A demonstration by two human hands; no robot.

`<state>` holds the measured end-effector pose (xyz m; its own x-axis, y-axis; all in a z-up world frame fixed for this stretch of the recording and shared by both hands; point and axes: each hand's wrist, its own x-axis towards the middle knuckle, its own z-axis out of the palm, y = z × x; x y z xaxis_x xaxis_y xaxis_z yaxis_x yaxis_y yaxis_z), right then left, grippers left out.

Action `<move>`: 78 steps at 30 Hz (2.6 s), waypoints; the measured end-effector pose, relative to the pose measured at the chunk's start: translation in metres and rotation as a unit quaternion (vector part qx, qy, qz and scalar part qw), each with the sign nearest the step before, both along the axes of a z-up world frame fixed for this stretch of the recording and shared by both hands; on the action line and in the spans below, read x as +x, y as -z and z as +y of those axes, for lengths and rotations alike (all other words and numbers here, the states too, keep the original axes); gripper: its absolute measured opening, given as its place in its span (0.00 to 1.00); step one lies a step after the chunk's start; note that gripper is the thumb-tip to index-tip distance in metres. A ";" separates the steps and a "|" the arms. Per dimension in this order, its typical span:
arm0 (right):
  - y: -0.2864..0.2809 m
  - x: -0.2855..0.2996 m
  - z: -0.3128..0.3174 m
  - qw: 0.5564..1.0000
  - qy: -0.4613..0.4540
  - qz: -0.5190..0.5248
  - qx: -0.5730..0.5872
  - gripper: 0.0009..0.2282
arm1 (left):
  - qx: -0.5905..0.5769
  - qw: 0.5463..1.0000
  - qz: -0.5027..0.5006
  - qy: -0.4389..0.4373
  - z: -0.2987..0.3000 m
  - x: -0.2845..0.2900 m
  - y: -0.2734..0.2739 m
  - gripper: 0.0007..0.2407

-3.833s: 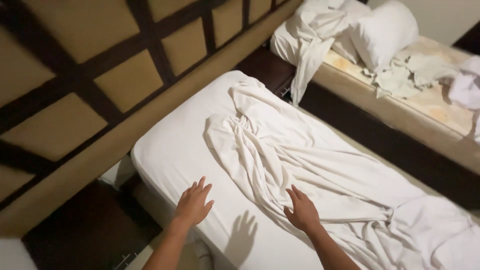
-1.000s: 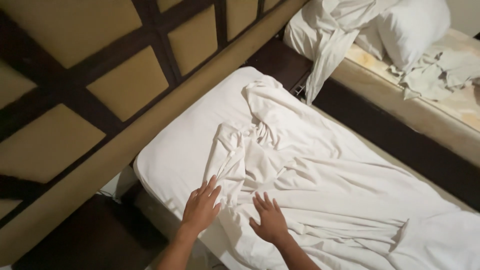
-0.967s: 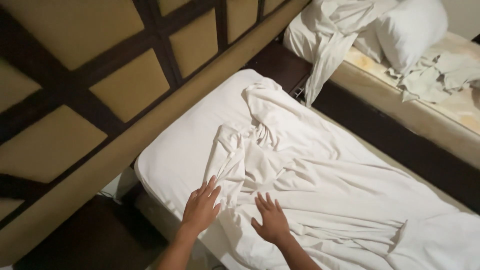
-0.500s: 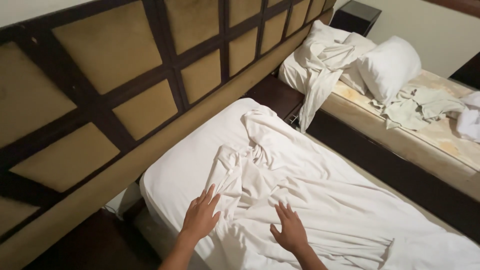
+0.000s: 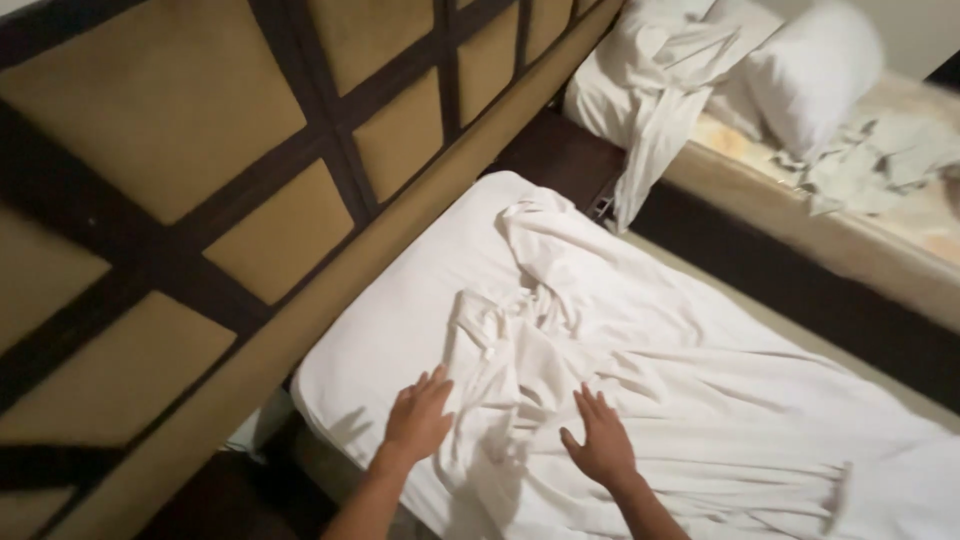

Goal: The person spreads a white sheet over a mattress, smoothing it out and tucking the edges under the mattress. They work along the sides and corners of the bed to secure the sheet in place.

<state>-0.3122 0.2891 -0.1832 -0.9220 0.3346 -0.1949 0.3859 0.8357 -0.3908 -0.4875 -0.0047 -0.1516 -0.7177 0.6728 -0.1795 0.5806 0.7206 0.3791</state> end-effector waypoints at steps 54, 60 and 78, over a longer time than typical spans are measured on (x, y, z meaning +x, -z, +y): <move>0.048 -0.165 -0.123 0.963 0.092 0.241 0.077 0.07 | 0.142 0.984 0.048 0.092 0.056 -0.111 0.076 0.24; -0.011 -0.129 -0.151 0.953 0.078 0.287 0.056 0.07 | 0.160 0.977 -0.002 0.138 0.043 -0.099 0.036 0.13; -0.068 0.010 -0.175 0.946 0.022 0.322 0.022 0.09 | 0.017 0.990 -0.091 -0.103 0.085 0.028 0.033 0.08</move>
<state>-0.3022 0.1139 -0.1154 -0.8297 0.3700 0.4180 0.1139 0.8453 -0.5220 -0.4592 0.0800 -0.1850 -0.7988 0.5227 -0.2978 0.3418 0.8017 0.4904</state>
